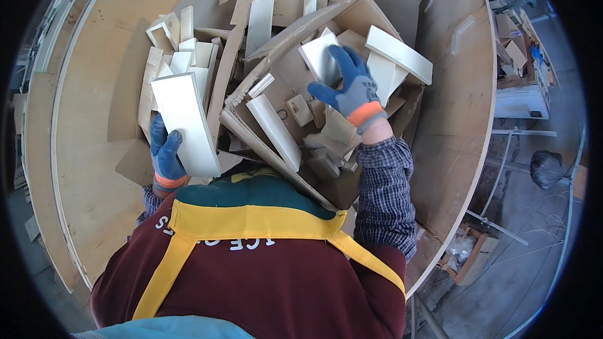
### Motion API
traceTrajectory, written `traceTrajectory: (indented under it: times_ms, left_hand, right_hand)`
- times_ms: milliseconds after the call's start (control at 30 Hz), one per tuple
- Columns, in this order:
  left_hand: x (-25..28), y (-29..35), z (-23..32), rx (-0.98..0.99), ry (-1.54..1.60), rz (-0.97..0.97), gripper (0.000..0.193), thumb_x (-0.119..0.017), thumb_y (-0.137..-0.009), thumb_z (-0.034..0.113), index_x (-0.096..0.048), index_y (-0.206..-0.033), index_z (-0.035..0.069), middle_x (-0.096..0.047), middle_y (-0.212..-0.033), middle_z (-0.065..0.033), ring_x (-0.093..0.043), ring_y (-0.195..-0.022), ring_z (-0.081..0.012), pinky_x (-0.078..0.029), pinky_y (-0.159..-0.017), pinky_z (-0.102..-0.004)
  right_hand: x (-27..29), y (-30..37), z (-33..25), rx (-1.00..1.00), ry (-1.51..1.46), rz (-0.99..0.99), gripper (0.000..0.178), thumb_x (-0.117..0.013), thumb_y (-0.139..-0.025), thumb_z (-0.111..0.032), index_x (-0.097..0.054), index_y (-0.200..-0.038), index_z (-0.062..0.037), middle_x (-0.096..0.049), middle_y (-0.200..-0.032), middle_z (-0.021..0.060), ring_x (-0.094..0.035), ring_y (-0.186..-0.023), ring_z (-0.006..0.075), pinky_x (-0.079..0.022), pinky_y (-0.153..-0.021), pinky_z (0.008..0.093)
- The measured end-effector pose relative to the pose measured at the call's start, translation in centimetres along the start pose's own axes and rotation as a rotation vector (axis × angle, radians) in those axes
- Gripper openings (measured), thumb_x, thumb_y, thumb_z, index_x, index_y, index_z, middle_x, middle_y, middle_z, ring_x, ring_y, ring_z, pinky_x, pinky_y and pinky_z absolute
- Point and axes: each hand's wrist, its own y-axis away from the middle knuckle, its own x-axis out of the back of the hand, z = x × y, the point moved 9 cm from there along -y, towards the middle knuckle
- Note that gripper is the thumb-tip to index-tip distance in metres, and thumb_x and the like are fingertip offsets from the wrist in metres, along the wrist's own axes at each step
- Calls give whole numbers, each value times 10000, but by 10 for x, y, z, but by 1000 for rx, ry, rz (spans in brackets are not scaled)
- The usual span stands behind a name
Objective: The person sorts small wooden pieces from one cardboard box into another, handling them by hand. The person then moves to a workbench where another person measures a wooden frame, and the person places a nail gun on the frame before returning to sort more wood pieces.
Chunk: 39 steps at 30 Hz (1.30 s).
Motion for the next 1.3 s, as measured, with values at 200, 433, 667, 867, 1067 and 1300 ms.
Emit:
traceTrajectory:
  times_ms: [200, 433, 667, 867, 1067, 1300]
  left_hand:
    - [-6, 9, 7, -38, -43, 36, 496, -519, -830, 43, -463, -1324, 39, -578, -1238, -138, -590, -1091, -245, -479, -950, -380]
    - [5, 22, 9, -24, -108, 102, 518, -547, -827, 80, -464, -1338, 49, -575, -1248, -128, -571, -1106, -237, -459, -963, -384]
    - [10, 21, 3, 4, -63, 160, 519, -551, -822, 68, -465, -1334, 55, -578, -1242, -127, -583, -1098, -246, -472, -955, -383]
    - [7, 21, 4, -10, -73, 150, 531, -541, -826, 56, -454, -1349, 51, -569, -1256, -130, -576, -1111, -252, -461, -969, -388]
    - [-10, 8, 6, -66, -31, 16, 538, -537, -829, 51, -445, -1359, 49, -541, -1300, -135, -552, -1150, -262, -443, -992, -389]
    - [-18, 12, 15, -83, -63, 42, 453, -503, -840, 29, -475, -1292, 15, -550, -1265, -144, -566, -1113, -242, -453, -964, -369]
  right_hand:
    - [-91, 4, -24, 69, 219, -517, 583, -635, -837, -430, -507, -1319, -127, -572, -1255, 180, -556, -1131, 357, -441, -966, 458]
    - [-111, 16, -47, -96, -11, -671, 677, -578, -871, -442, -389, -1406, -73, -596, -1221, 227, -589, -1108, 377, -463, -956, 411]
    - [-113, 33, -51, -104, 134, -713, 625, -621, -817, -365, -457, -1323, -37, -653, -1020, 262, -640, -957, 413, -509, -850, 450]
    - [-34, 2, 1, -164, -265, -213, 403, -594, -815, -210, -592, -1148, 17, -673, -903, 256, -674, -826, 383, -536, -732, 414]
    - [-11, 12, 9, -186, -912, -38, 611, -758, -823, -226, -499, -1345, -42, -605, -1222, 139, -604, -1023, 174, -491, -883, 319]
    - [102, 24, 147, -429, 331, 438, 671, -685, -765, -79, -440, -1380, -189, -425, -1427, 127, -401, -1295, 375, -372, -1069, 453]
